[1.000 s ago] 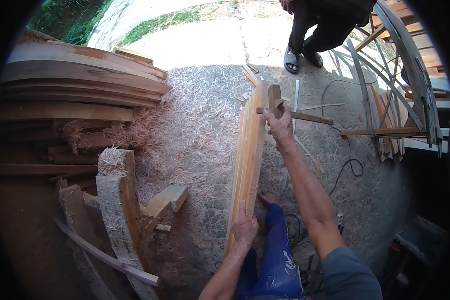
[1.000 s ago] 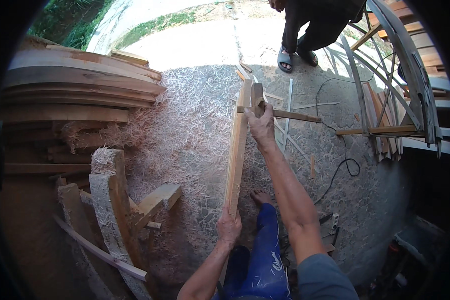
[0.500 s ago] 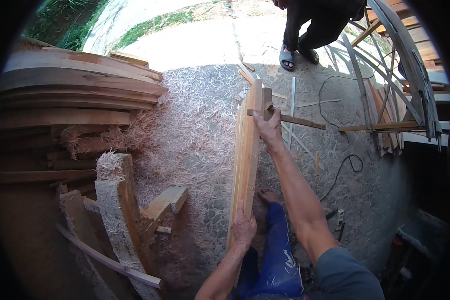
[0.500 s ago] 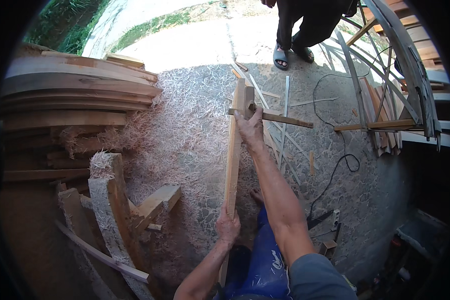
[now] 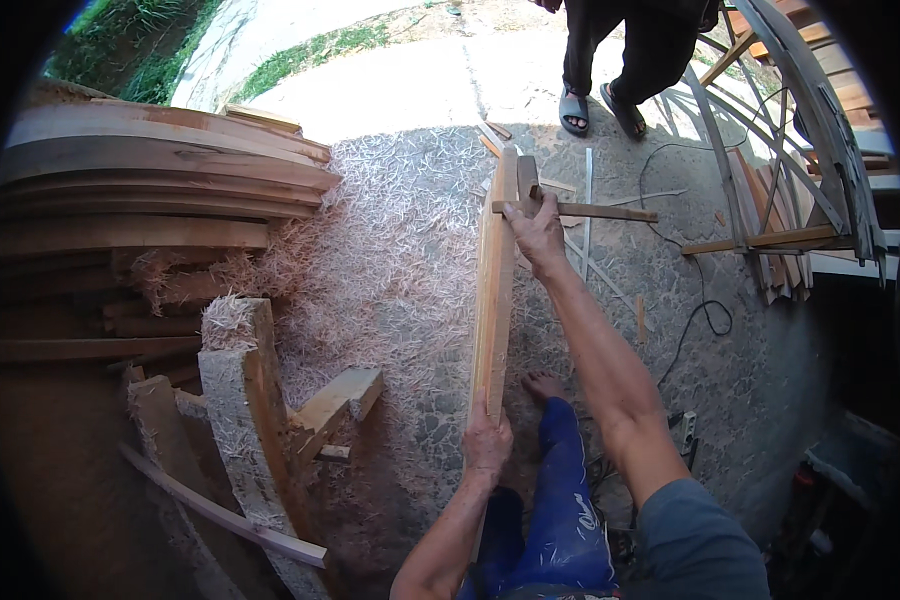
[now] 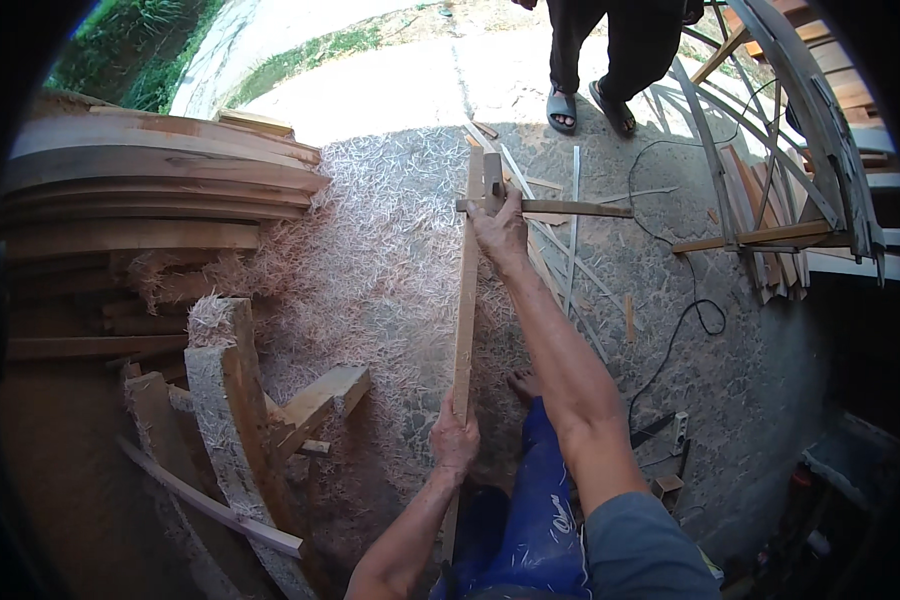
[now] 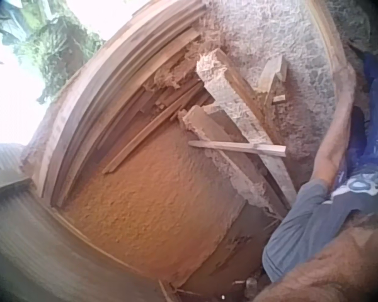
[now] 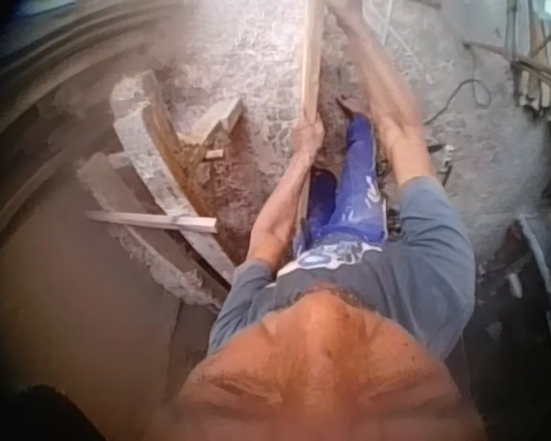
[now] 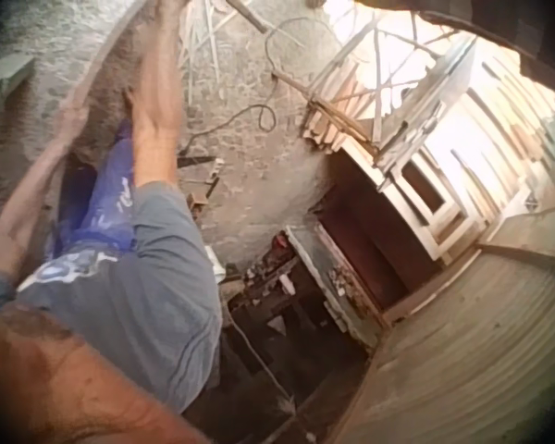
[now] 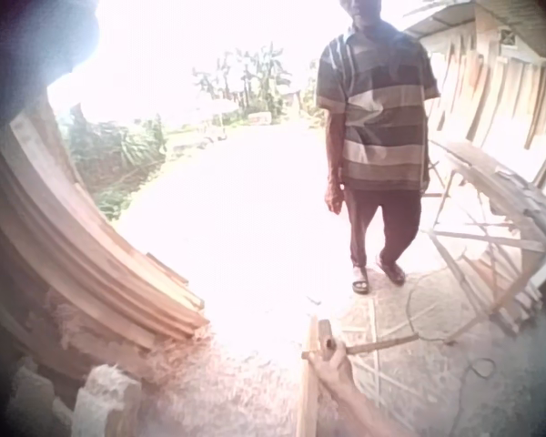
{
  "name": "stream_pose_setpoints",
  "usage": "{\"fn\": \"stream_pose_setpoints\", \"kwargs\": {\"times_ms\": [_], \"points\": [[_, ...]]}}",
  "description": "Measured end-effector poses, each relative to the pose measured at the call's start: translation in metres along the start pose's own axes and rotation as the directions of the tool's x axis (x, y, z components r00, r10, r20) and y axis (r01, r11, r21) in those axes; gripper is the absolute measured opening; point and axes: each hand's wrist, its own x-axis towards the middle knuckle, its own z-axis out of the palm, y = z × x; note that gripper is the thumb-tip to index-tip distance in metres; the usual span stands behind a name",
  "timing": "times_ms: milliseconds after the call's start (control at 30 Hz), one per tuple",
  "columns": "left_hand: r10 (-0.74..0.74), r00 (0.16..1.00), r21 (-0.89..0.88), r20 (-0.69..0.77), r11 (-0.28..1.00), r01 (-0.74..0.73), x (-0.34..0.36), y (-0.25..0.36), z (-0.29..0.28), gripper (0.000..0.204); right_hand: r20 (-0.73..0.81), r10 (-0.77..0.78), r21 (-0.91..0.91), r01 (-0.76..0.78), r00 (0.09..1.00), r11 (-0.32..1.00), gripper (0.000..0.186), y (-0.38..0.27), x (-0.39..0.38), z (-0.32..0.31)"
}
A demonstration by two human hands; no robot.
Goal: The person uses a power planer to smooth a wooden board on a workbench and then uses a hand tool on a smaller piece of wood.
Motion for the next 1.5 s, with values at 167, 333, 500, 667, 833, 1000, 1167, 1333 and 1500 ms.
{"fn": "stream_pose_setpoints", "kwargs": {"times_ms": [167,333,500,667,833,1000,1167,1333,1500], "points": [[0.03,0.999,-0.027,-0.034,0.999,-0.031,-0.001,-0.009,0.004,0.05,0.176,-0.612,-0.474,0.611,0.771,0.634,0.062,-0.059,-0.003,-0.054],[-0.022,0.999,0.011,0.023,1.0,0.022,-0.005,-0.003,0.005,0.052,0.332,-0.778,-0.572,0.77,0.533,0.283,0.062,-0.052,0.006,-0.063],[-0.028,0.999,0.003,0.043,1.0,0.028,-0.002,0.004,-0.003,0.06,0.41,-0.75,-0.565,0.79,0.52,0.239,0.061,-0.06,0.012,-0.049],[-0.049,0.997,0.005,0.058,0.999,0.049,-0.002,0.002,0.0,0.057,0.405,-0.762,-0.595,0.779,0.504,0.199,0.054,-0.056,0.006,-0.055],[0.003,1.0,-0.004,-0.022,1.0,-0.004,-0.003,-0.001,0.003,0.051,0.069,-0.444,-0.237,0.447,0.893,0.863,0.067,-0.046,-0.009,-0.05],[-0.007,1.0,0.014,0.011,1.0,0.007,-0.001,0.006,-0.002,0.05,0.018,0.049,0.301,-0.052,0.999,0.952,0.069,0.006,-0.062,-0.009],[0.004,1.0,-0.025,0.019,1.0,-0.003,-0.001,0.0,-0.001,0.055,0.026,0.049,0.28,-0.054,0.998,0.958,0.071,0.012,-0.053,0.005],[0.063,0.998,-0.014,-0.001,0.998,-0.063,-0.001,0.002,0.004,0.055,0.031,0.087,0.267,-0.092,0.996,0.959,0.076,-0.001,0.002,0.003],[-0.004,0.999,0.018,0.039,1.0,0.004,-0.003,0.002,-0.001,0.054,0.049,0.117,0.188,-0.125,0.992,0.974,0.079,-0.012,0.001,0.002]]}}
